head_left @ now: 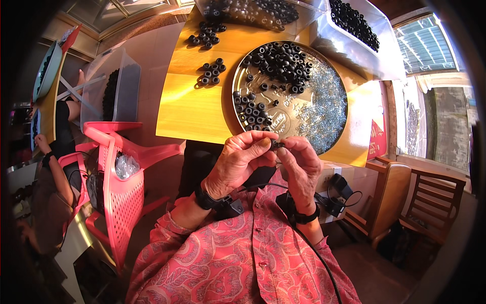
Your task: Sorting and inspecting black rubber/plastic rings on a metal tray and placing them into containers.
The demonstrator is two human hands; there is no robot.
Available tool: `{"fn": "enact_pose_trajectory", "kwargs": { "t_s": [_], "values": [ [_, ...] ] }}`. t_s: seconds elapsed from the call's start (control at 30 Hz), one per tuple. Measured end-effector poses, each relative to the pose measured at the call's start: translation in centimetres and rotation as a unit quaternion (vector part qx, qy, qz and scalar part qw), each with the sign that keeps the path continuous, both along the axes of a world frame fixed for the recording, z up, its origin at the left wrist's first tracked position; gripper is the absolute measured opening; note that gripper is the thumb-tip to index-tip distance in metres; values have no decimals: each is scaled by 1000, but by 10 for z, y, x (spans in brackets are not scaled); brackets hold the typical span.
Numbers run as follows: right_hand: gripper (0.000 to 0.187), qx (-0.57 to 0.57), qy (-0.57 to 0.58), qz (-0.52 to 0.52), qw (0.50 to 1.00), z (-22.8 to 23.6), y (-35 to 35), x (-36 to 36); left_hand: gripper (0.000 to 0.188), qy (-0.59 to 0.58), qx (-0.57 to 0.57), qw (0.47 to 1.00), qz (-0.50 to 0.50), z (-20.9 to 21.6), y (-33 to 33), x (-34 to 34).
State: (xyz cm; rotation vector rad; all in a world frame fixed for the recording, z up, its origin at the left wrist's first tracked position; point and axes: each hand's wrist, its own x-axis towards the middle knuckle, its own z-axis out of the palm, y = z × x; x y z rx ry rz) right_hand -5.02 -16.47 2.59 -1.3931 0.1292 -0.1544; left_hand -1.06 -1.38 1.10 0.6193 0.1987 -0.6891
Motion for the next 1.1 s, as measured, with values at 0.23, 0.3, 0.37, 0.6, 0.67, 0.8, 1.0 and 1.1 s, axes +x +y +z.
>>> {"fn": "enact_pose_trajectory", "kwargs": {
  "t_s": [0.23,0.3,0.37,0.6,0.67,0.8,1.0,1.1],
  "values": [
    [14,-59,-8,-12,998,2,0,0,26,-2,-1,1000,0,1,1,0],
    [16,-135,-26,-17,990,1,-2,0,27,-1,6,1000,2,1,1,-1],
    [18,-166,-45,-21,985,2,-1,2,26,-1,9,1000,4,1,0,-1],
    [19,-231,-77,-27,970,3,-1,1,25,-21,0,1000,2,-4,1,-2],
    [20,-226,-75,-26,971,3,-2,0,25,-14,6,1000,2,-1,0,-3],
    [21,-235,-93,-25,967,0,-3,0,25,-13,18,1000,-5,4,0,-2],
    [22,-277,-100,-18,955,7,-1,0,23,-24,8,1000,-17,-1,2,-2],
    [24,-285,-97,-19,954,6,0,-1,23,-16,12,1000,-14,1,2,-2]
  ]
}}
